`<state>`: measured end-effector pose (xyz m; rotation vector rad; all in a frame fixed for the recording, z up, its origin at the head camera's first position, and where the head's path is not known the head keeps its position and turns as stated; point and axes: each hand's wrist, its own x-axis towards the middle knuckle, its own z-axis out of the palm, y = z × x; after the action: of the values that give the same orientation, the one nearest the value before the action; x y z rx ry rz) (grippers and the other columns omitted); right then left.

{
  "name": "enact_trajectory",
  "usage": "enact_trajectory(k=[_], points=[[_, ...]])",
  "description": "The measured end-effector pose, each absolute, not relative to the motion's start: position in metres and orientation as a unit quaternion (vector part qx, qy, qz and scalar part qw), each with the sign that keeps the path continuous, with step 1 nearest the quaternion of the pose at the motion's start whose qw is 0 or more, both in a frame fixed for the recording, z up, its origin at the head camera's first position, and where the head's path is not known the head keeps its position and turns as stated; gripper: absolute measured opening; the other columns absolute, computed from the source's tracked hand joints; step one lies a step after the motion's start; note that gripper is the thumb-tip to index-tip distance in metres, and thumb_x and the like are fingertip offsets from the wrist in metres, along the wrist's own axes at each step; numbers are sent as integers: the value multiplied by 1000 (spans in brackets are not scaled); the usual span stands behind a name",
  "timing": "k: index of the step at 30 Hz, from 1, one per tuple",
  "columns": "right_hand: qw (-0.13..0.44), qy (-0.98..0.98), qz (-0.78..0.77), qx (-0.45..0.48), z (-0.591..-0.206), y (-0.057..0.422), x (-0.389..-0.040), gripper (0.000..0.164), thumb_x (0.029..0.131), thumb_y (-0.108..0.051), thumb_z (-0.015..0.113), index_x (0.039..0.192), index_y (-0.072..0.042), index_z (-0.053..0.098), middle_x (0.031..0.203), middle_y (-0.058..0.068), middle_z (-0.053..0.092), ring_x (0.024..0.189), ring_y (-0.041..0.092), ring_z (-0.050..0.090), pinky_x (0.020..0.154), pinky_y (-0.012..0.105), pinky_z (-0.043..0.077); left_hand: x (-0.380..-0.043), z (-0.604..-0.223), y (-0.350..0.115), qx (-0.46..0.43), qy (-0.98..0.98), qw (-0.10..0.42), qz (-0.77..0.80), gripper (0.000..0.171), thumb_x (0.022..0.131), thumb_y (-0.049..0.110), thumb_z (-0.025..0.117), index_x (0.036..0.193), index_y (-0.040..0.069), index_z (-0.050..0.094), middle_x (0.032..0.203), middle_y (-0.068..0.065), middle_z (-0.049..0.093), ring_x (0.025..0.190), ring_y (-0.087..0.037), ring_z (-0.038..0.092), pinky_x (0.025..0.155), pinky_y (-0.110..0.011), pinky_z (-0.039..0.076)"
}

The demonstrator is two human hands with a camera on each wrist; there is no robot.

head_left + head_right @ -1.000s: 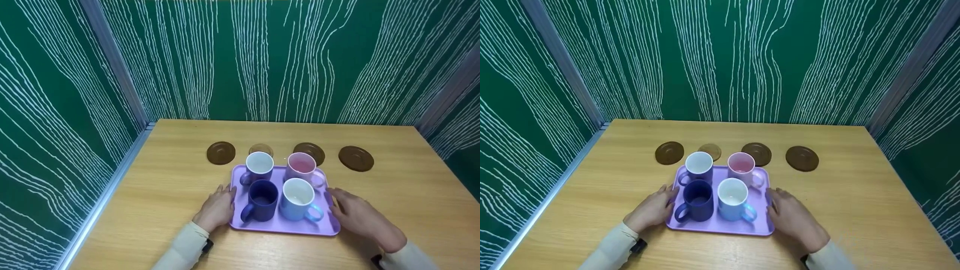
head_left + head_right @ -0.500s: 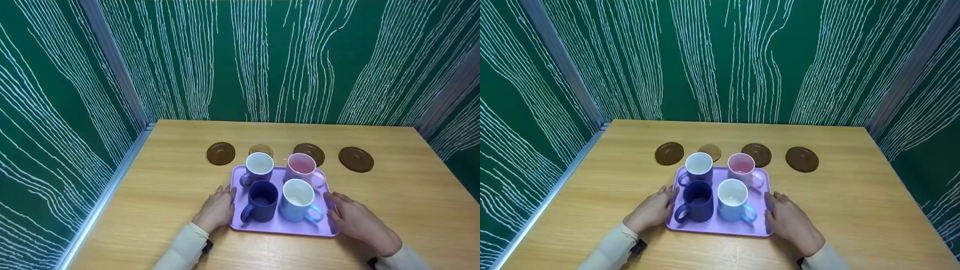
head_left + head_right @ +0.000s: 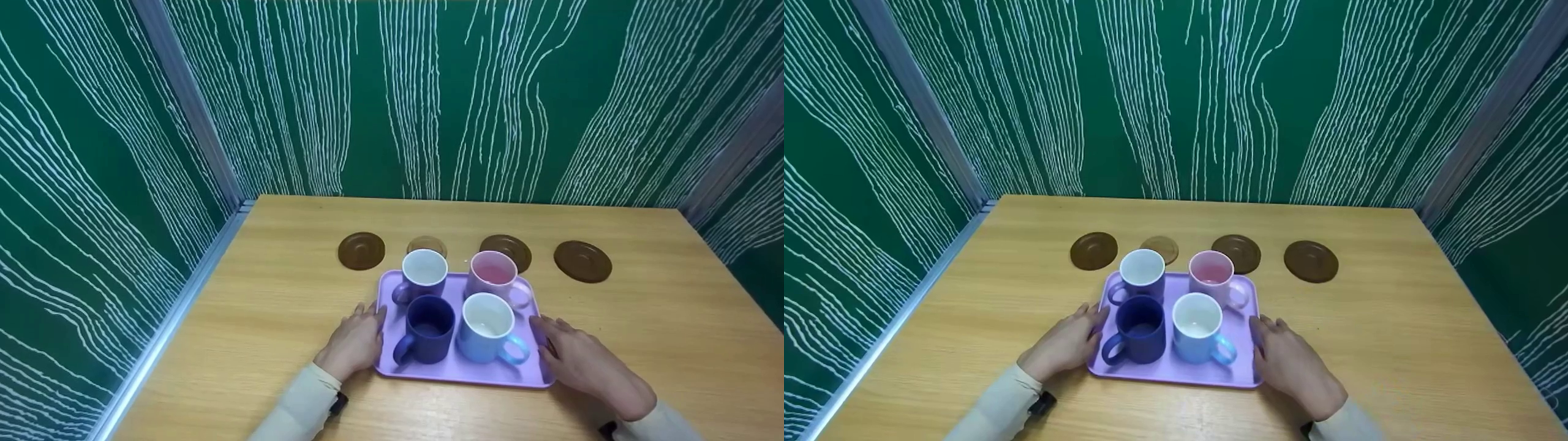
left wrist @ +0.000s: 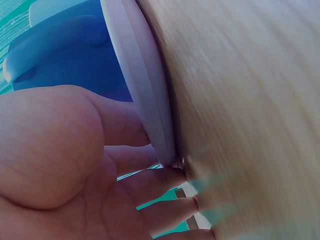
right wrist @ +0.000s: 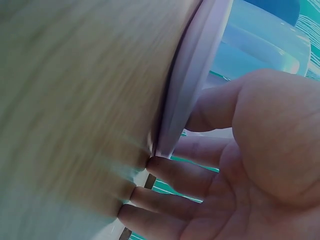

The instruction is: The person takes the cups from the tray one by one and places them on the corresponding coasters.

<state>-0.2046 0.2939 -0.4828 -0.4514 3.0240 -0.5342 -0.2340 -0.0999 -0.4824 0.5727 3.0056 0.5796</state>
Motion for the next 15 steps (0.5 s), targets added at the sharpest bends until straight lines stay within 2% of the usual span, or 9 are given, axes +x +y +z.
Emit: enact_trajectory(k=[10, 15], points=[[-7, 972, -164, -169, -485, 295, -206, 53, 95, -15, 67, 144, 0, 56, 138, 34, 58, 124, 61, 54, 100, 71, 46, -236, -484, -100, 181, 966, 26, 182, 47, 100, 10, 56, 145, -2, 56, 151, -27, 52, 141, -53, 44, 109, -70, 41], [-6, 972, -167, -167, -486, 296, -205, 54, 96, -17, 66, 146, -1, 55, 138, 36, 58, 126, 62, 53, 101, 72, 45, -236, -485, -100, 181, 966, 26, 185, 47, 101, 10, 56, 146, -2, 56, 151, -27, 52, 142, -52, 43, 110, -70, 40]])
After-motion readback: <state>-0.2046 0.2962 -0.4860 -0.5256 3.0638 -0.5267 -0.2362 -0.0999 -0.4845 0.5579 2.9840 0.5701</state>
